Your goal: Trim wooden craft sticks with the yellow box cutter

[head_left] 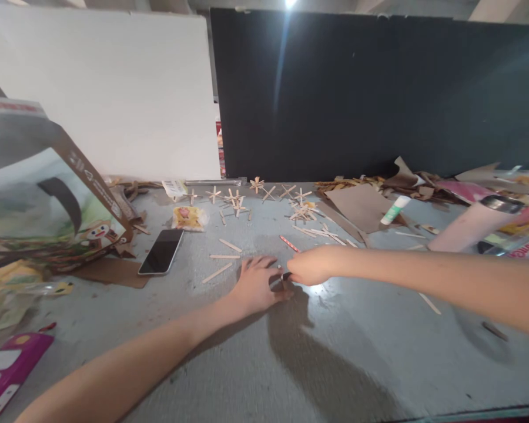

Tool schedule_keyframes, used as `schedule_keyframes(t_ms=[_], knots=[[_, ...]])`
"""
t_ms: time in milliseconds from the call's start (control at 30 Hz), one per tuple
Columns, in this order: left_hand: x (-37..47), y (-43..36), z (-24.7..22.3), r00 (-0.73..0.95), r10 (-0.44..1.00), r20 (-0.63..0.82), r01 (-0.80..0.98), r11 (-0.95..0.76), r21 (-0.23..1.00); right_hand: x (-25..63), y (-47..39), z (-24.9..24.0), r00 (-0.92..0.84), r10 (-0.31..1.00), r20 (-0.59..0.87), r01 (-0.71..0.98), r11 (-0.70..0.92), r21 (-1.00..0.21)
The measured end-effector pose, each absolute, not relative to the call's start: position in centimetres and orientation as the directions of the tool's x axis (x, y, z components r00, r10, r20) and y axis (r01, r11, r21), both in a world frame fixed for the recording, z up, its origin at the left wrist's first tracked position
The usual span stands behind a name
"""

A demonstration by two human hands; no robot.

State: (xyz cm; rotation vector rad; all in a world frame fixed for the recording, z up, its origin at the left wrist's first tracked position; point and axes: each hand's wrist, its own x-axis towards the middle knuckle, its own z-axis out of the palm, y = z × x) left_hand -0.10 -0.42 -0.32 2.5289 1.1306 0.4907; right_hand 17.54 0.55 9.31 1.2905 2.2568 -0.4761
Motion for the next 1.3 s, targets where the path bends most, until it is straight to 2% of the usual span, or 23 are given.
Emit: schedule_keyframes(t_ms=[167, 367, 433, 533, 700, 767, 1100, 1300], knots=[[-0.3, 0.1, -0.7, 0.623, 0.758, 0.193, 0.645, -0.637, 0.423, 17.5, 2.3, 9.4, -0.233, 0.553, -0.800, 0.965, 0.234, -0.119], [-0.2, 0.0, -0.8, 0.604, 0.771, 0.202, 0.647, -0.622, 0.440, 19.0, 2.5, 8.8, -0.189, 0.347, -0.919, 0.962, -0.122, -0.244], [-0.2, -0.1, -0.8, 0.601, 0.773, 0.204, 0.648, -0.620, 0.441, 19.6, 2.1, 8.6, -0.204, 0.343, -0.917, 0.935, -0.208, -0.286], [-0.2, -0.1, -0.7, 0.602, 0.771, 0.208, 0.646, -0.623, 0.441, 20.2, 1.0, 8.4, -0.213, 0.428, -0.878, 0.892, -0.281, -0.354], [-0.2, 0.0, -0.6, 0.607, 0.770, 0.200, 0.631, -0.619, 0.468, 20.4, -1.2, 7.7, -0.159, 0.687, -0.709, 0.861, -0.255, -0.440], [-0.2, 0.1, -0.5, 0.597, 0.778, 0.196, 0.626, -0.604, 0.493, 20.3, -2.0, 7.4, -0.146, 0.743, -0.653, 0.856, -0.237, -0.460], [0.2, -0.6, -0.1, 0.492, 0.835, 0.248, 0.645, -0.541, 0.540, 20.0, -4.0, 5.7, -0.236, 0.790, -0.566, 0.826, -0.144, -0.546], [0.3, -0.5, -0.3, 0.483, 0.840, 0.249, 0.659, -0.535, 0.528, 19.7, -3.8, 5.2, -0.243, 0.789, -0.565, 0.839, -0.122, -0.531]])
